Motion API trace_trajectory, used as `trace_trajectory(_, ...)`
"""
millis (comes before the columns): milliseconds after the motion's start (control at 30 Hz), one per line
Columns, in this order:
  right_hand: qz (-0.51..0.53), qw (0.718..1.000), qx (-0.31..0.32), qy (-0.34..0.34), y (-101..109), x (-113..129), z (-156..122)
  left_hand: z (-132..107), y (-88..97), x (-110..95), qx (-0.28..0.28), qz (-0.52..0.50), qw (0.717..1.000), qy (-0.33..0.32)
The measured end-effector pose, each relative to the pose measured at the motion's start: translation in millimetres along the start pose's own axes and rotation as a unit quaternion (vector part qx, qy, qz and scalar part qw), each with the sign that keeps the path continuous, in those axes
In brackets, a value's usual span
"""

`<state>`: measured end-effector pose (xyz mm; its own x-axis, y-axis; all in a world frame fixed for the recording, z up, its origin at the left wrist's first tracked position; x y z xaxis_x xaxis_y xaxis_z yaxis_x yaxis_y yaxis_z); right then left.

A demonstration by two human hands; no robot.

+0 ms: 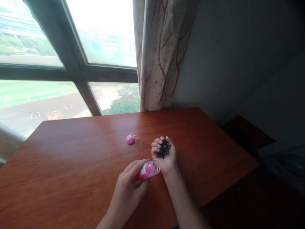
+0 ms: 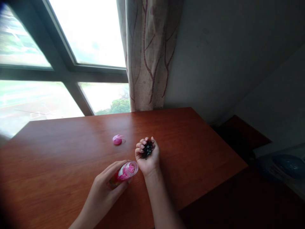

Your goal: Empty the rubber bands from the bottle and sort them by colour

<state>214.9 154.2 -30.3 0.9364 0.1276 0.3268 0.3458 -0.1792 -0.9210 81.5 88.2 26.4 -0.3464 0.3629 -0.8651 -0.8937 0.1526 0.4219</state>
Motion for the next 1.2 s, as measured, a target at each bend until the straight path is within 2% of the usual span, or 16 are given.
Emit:
trace_trajectory(267, 0.048, 0.999, 0.011, -0.016, -4.3, -1.8, -0.8, 0.9, 1.0, -0.6, -0.005, 0.005, 1.000, 0.001)
trace_trajectory(433, 0.031, 0.999, 0.012, 0.002, -6.4, -0.2, -2.6, 1.3, 1.1, -0.8, -0.006, 0.004, 1.000, 0.002)
trace_trajectory(600, 0.069, 0.997, 0.022, 0.009, -13.4, -0.2, -5.5, 0.5, 0.7, 0.1, -0.003, 0.005, 1.000, 0.000)
trace_trajectory(900, 0.219, 0.971, 0.074, -0.055, -24.3, -11.1, -7.2, 0.3, -0.7, 2.0, 0.004, 0.002, 1.000, -0.001)
trace_trajectory(1200, 0.240, 0.964, 0.091, -0.072, -24.8, -10.9, -8.4, -0.9, -0.6, 2.7, 0.004, 0.010, 1.000, -0.006)
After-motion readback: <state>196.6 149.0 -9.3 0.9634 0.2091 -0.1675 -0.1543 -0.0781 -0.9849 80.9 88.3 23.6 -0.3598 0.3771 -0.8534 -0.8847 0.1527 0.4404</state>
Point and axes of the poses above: each hand's wrist, its own z-axis towards the middle knuckle, its own y-axis out of the back of the hand, x = y × z, the point moved 8 cm from there along z, towards the middle knuckle, and after that the axes turned 1 degree about -z, right-handed, at the moved point
